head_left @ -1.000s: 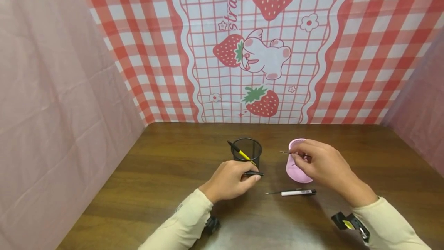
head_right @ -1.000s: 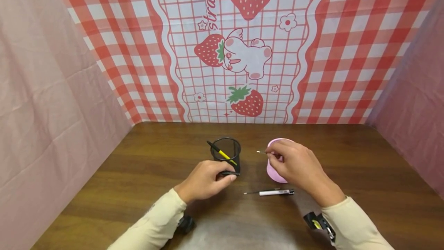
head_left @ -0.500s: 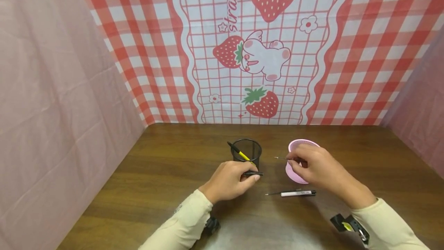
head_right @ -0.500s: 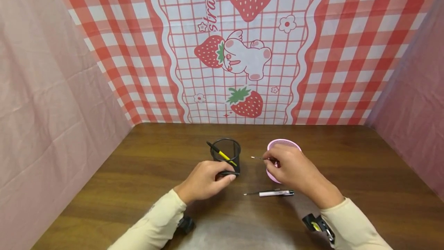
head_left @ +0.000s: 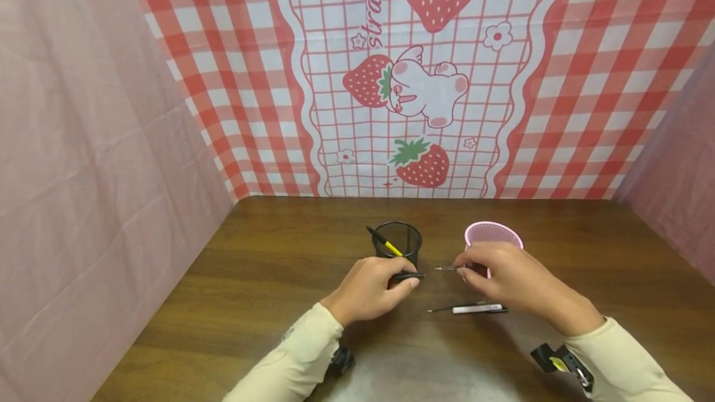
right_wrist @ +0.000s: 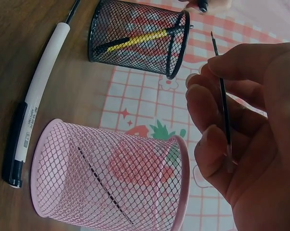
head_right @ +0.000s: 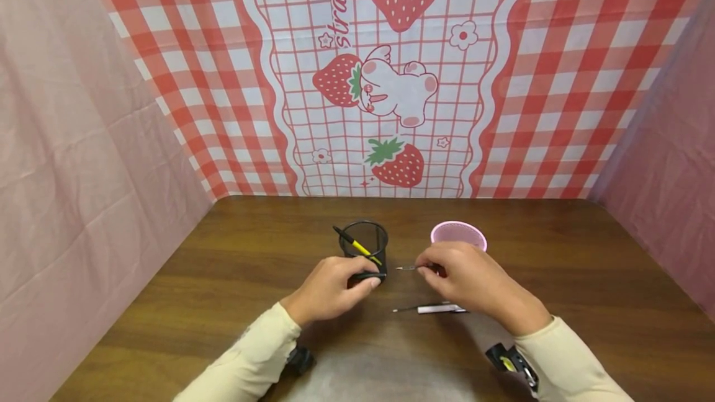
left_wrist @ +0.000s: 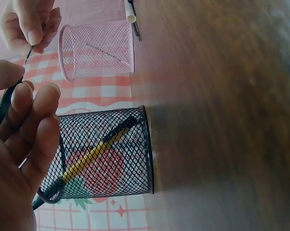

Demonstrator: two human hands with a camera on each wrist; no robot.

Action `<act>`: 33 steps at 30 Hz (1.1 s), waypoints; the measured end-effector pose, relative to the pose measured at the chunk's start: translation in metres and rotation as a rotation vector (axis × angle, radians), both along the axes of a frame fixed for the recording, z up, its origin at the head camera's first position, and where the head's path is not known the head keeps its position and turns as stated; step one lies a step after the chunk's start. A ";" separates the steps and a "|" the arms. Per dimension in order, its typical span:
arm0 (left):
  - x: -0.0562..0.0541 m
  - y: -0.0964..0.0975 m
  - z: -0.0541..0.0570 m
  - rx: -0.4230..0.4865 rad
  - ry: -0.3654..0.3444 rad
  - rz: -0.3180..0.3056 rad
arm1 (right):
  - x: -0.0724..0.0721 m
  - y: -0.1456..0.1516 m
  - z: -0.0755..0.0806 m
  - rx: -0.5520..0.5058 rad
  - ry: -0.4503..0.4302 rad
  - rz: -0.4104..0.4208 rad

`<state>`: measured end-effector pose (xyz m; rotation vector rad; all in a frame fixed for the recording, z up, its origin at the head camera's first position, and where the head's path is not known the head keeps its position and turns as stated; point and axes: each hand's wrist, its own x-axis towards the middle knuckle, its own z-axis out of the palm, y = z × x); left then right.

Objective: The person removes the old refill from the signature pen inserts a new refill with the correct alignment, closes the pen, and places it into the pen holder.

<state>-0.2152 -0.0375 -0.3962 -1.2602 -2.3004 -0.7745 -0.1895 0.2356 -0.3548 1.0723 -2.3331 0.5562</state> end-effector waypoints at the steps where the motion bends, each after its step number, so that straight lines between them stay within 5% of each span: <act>1: 0.000 0.000 0.000 0.001 -0.001 0.001 | 0.000 0.000 0.000 0.001 0.002 0.006; 33: 0.004 0.002 0.005 0.010 -0.008 -0.017 | 0.007 -0.006 0.005 0.066 -0.028 0.031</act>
